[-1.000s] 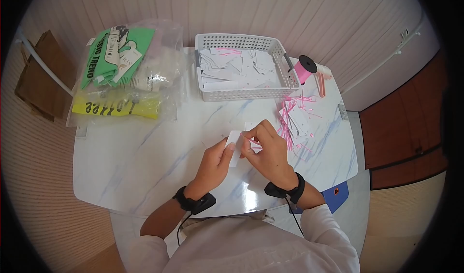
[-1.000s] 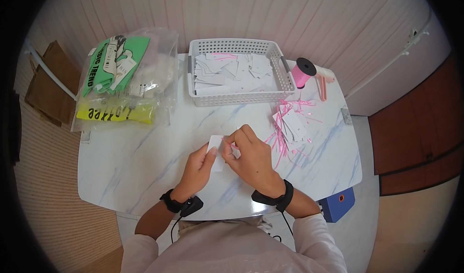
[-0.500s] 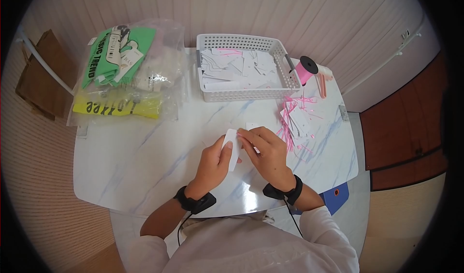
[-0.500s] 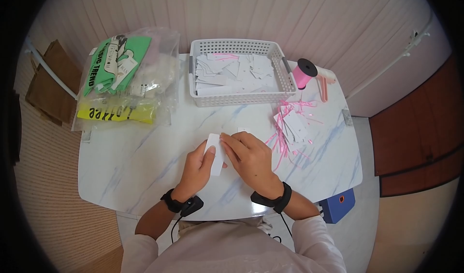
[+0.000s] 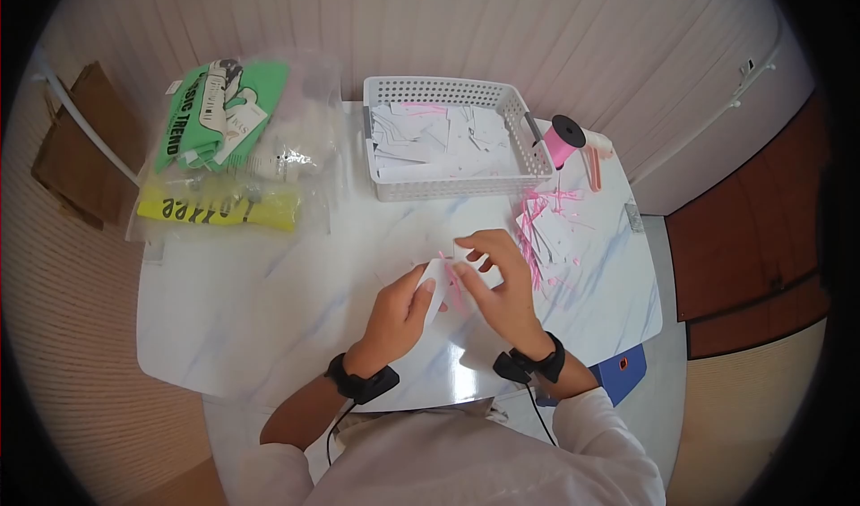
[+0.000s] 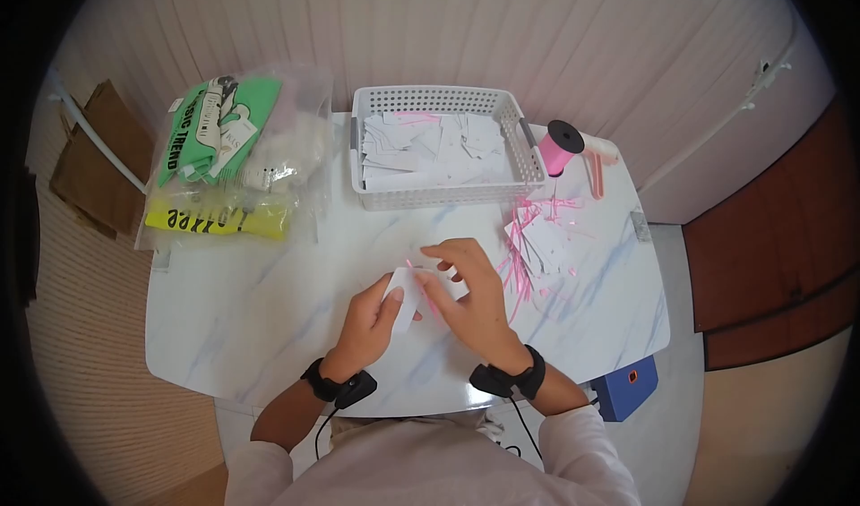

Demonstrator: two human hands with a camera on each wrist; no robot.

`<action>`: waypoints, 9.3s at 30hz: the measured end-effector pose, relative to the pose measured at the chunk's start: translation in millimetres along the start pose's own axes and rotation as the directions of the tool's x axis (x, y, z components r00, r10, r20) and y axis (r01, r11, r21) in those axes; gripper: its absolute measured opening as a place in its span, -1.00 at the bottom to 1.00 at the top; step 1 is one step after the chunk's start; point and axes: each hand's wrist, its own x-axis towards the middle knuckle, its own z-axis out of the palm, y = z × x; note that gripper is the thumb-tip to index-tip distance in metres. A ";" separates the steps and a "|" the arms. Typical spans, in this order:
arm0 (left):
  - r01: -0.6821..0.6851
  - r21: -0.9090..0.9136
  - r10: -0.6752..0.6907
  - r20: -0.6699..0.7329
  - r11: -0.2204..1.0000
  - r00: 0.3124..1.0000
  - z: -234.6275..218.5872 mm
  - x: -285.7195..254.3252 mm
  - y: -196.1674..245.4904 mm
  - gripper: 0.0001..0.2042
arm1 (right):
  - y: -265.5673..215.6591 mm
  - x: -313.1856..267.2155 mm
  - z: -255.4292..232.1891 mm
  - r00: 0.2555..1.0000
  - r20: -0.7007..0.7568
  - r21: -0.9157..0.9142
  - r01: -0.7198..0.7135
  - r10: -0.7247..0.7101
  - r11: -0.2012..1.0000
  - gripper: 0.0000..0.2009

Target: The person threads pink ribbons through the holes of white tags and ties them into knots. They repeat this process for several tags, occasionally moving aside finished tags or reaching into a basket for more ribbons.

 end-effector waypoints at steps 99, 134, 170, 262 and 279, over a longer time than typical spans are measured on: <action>-0.032 0.072 0.037 -0.083 0.997 0.996 4.7 5.2 -14.4 -0.92 | 12.0 -7.5 2.7 0.930 0.205 0.599 -0.365 0.305 0.712 -0.50; 0.363 -0.319 -0.376 0.022 0.875 0.926 -6.8 10.8 -24.6 -0.83 | 35.9 -33.8 20.2 0.789 0.326 0.635 -0.591 0.521 0.497 -0.88; -0.062 0.181 0.089 -0.146 0.982 0.985 -1.4 7.5 -9.8 -0.75 | 12.5 -30.2 12.7 0.899 0.210 0.096 -0.410 0.384 0.907 -0.85; -0.016 -0.174 -0.001 -0.093 0.985 0.996 4.8 -0.4 0.9 -0.90 | 11.0 -27.7 3.8 0.965 0.064 -0.386 0.259 -0.254 0.885 -0.79; -0.050 0.098 0.064 -0.149 0.994 0.987 7.7 0.2 11.0 -0.90 | 10.6 -23.6 -3.5 0.906 0.115 -0.410 0.418 -0.408 0.811 -0.80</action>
